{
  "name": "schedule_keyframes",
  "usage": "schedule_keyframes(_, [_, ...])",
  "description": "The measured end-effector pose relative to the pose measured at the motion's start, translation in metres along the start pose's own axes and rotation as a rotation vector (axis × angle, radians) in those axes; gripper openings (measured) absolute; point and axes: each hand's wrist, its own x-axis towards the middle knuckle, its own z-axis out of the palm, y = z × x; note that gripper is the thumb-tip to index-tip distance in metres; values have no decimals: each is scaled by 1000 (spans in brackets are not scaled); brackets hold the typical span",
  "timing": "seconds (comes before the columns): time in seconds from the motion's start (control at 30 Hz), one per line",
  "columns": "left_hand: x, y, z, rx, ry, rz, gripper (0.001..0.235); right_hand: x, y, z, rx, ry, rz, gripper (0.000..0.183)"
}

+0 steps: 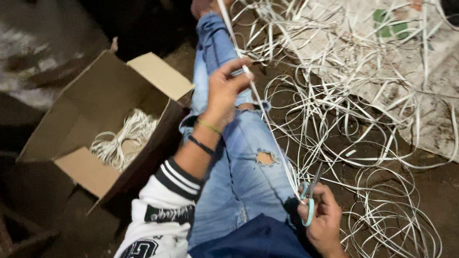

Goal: The person sits on the floor and uses scissors to cut a long white cable into shorter segments. The person holds the cable with one hand and cuts it with the other, placing the cut pieces into a nearby cardboard box.

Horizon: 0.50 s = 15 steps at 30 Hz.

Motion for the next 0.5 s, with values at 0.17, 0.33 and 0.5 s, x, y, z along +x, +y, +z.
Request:
schedule_keyframes(0.17, [106,10,-33,-48,30,32,35,-4,12,-22,-155,111,81,33])
schedule_keyframes(0.33, [194,17,-67,-22,64,-4,36,-9,31,-41,15,267,298,32])
schedule_keyframes(0.5, [239,10,-87,11,144,-117,35,-11,43,-58,-147,356,231,30])
